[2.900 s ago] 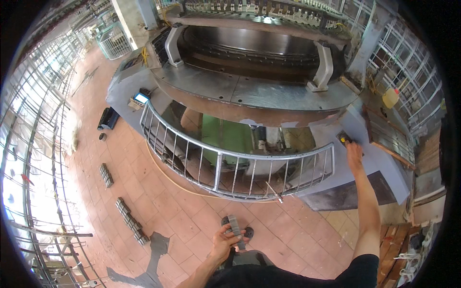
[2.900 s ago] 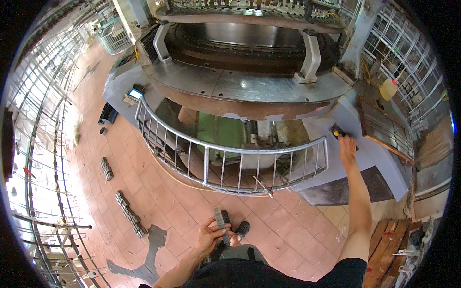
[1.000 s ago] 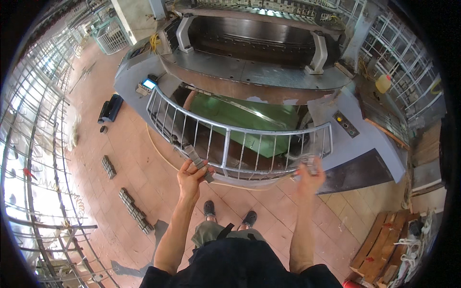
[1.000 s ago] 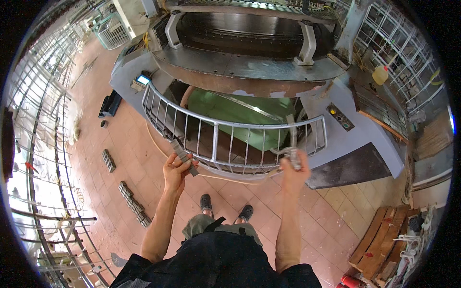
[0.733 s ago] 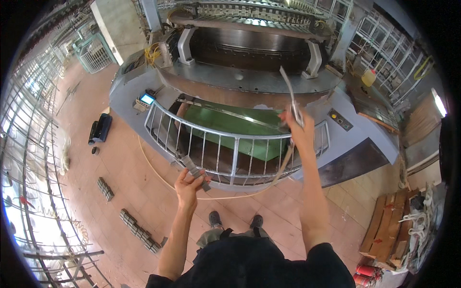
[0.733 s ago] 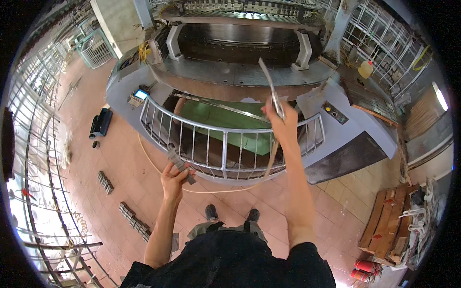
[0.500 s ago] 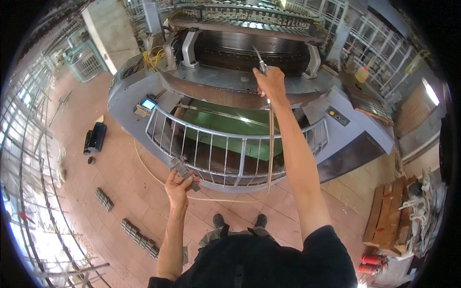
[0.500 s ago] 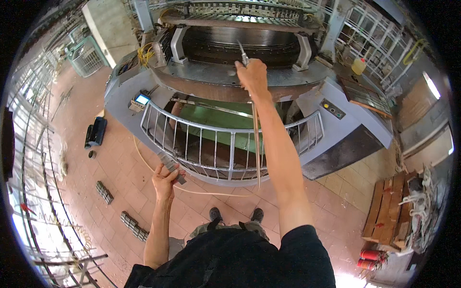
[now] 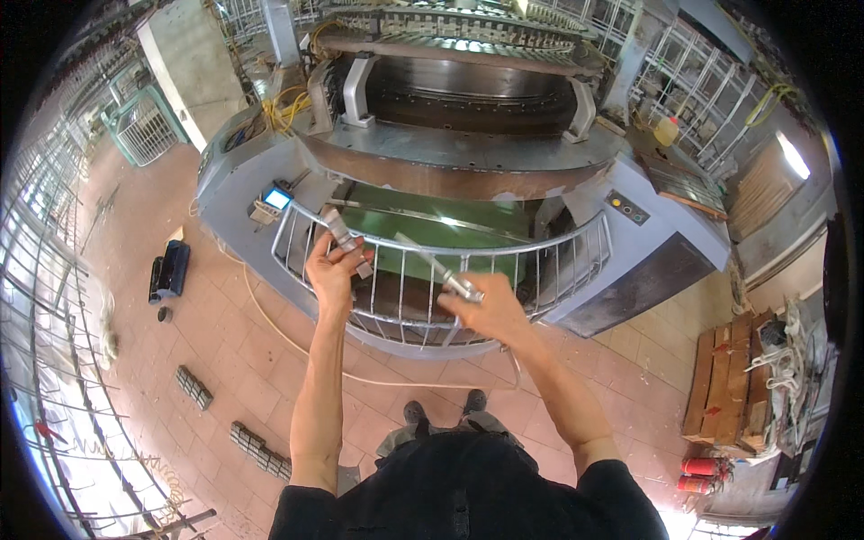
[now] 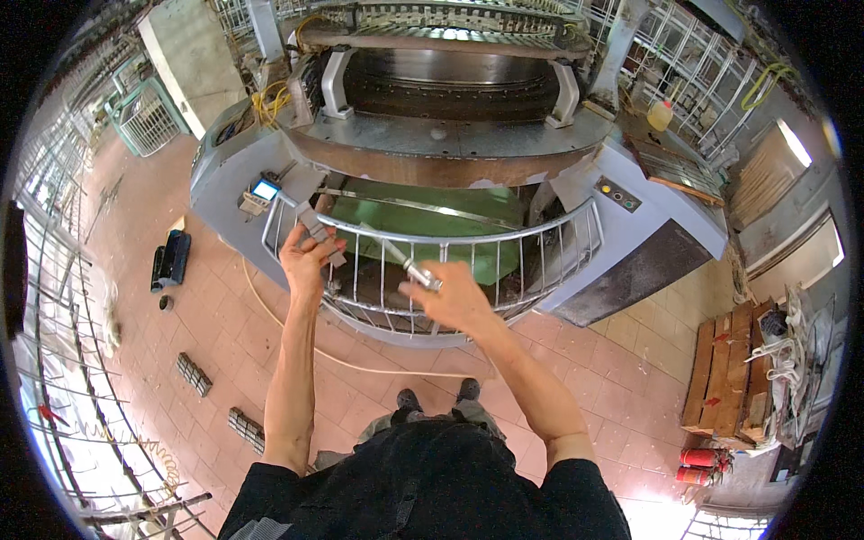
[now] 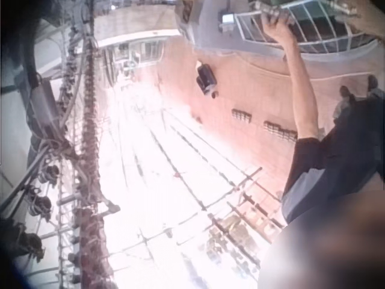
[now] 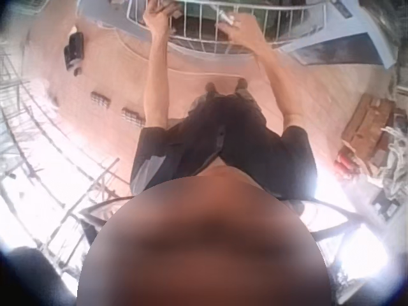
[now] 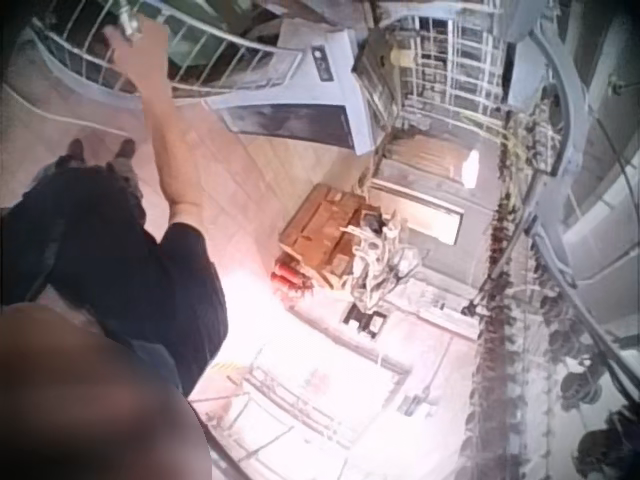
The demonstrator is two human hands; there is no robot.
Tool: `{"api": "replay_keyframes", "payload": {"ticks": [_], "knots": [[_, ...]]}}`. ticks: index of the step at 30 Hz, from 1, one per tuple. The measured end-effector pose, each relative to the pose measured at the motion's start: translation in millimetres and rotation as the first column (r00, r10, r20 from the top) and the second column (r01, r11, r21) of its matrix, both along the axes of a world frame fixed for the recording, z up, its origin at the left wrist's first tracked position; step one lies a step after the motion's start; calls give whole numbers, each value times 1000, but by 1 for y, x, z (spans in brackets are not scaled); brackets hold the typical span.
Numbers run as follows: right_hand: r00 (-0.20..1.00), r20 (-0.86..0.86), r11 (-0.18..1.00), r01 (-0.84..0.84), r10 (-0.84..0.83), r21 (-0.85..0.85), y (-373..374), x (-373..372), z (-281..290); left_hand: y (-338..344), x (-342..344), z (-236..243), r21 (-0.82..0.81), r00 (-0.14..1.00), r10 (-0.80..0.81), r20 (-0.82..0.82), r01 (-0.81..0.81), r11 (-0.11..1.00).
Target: The person repeatedly installs small rectangular metal parts into slots on a large circular industrial machine. They pick up each part, align it with a slot, and press it into place, then retrieve the next part from a nearby tray. The process is repeated multiple times throughout the clip.
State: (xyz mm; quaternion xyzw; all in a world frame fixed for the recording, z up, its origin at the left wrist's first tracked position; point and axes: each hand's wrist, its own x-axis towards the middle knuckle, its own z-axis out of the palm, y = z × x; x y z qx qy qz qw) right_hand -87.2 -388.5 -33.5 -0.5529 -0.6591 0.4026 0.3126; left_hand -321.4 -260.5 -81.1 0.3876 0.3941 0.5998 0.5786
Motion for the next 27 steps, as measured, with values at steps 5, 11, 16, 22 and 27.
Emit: {"api": "replay_keyframes", "payload": {"ticks": [5, 11, 16, 22, 27], "knots": [[950, 52, 942, 298, -309, 153, 1, 14, 6, 6, 32, 10, 53, 996, -73, 47, 71, 996], [938, -51, 935, 345, -342, 84, -6, 11, 0, 12, 46, 0, 131, 993, -97, 64, 88, 987], [959, -102, 957, 274, -265, 93, 0, 4, -10, 10, 57, -3, 184, 1000, -26, -7, 26, 983], [979, -22, 966, 206, -205, 159, 5, 3, -17, 17, 55, 10, 59, 965, -93, 246, 81, 995], [978, -14, 957, 208, -210, 202, 1, -2, -24, 33, 34, 16, -64, 930, -50, 363, 78, 995]]}}
